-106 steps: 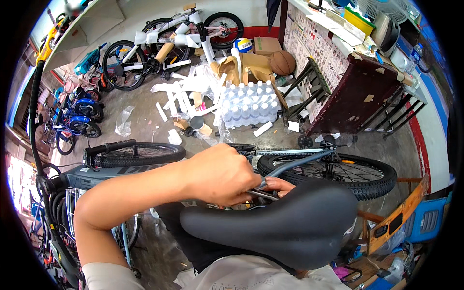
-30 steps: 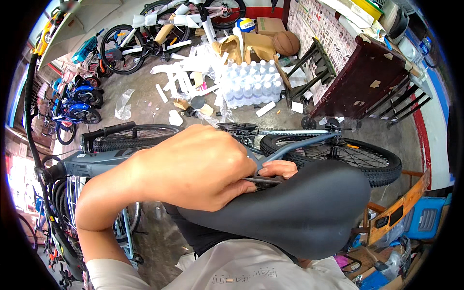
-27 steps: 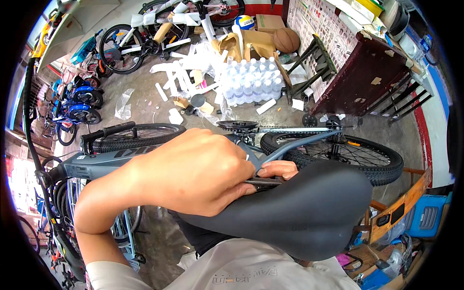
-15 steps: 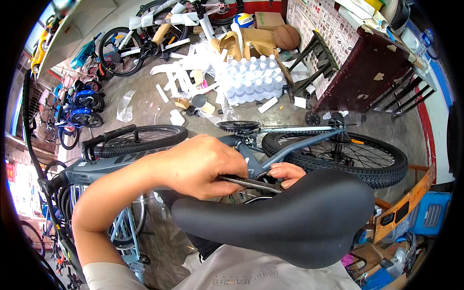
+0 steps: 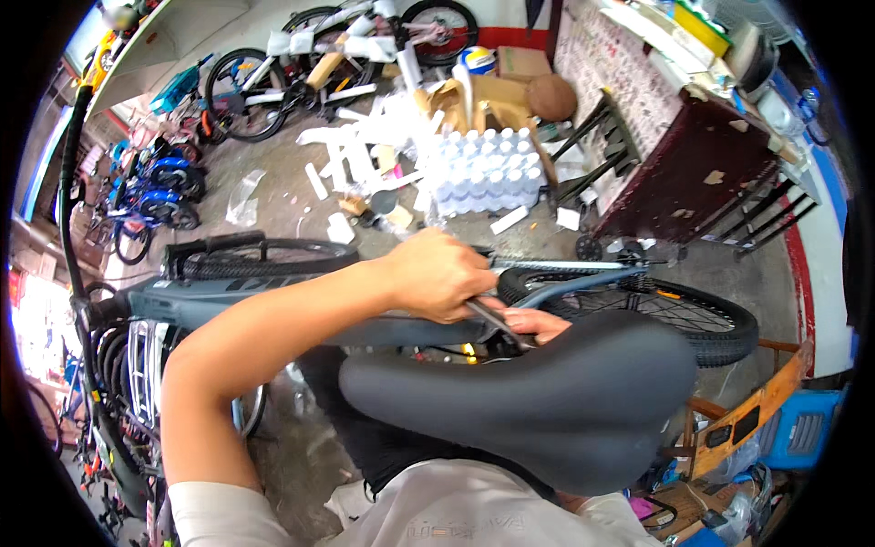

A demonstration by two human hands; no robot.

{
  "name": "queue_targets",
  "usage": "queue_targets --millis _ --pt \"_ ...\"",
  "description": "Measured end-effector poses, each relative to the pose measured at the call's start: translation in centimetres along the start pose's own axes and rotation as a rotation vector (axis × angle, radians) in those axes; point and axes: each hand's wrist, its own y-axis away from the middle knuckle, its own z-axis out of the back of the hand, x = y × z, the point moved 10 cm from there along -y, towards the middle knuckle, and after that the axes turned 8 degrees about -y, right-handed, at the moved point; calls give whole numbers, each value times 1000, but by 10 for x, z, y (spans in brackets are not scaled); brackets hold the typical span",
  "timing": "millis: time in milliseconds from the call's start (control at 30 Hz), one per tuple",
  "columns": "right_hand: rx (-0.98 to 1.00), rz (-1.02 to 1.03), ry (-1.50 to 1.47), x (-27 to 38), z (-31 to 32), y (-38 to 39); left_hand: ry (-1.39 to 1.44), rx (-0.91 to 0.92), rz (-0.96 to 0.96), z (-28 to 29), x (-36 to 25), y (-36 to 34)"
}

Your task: The person tightens bolts on a bicycle seat and front fork using an open-ended wrench and an Allen key.

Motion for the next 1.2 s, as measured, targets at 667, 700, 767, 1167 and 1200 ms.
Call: queue_targets --millis 667,700,767,1167,1200 --pt "1 32 -87 -5 -15 18 -277 327 106 97 -30 23" --pt "2 35 -95 -5 -16 19 -277 321 109 98 -31 24" --pt "-2 38 -105 -4 -16 20 -254 283 104 99 -33 23" --pt "0 29 -160 -10 -30 25 -250 226 88 120 -48 7" --pt "25 36 -178 -12 -35 23 -206 250 122 113 -45 16"
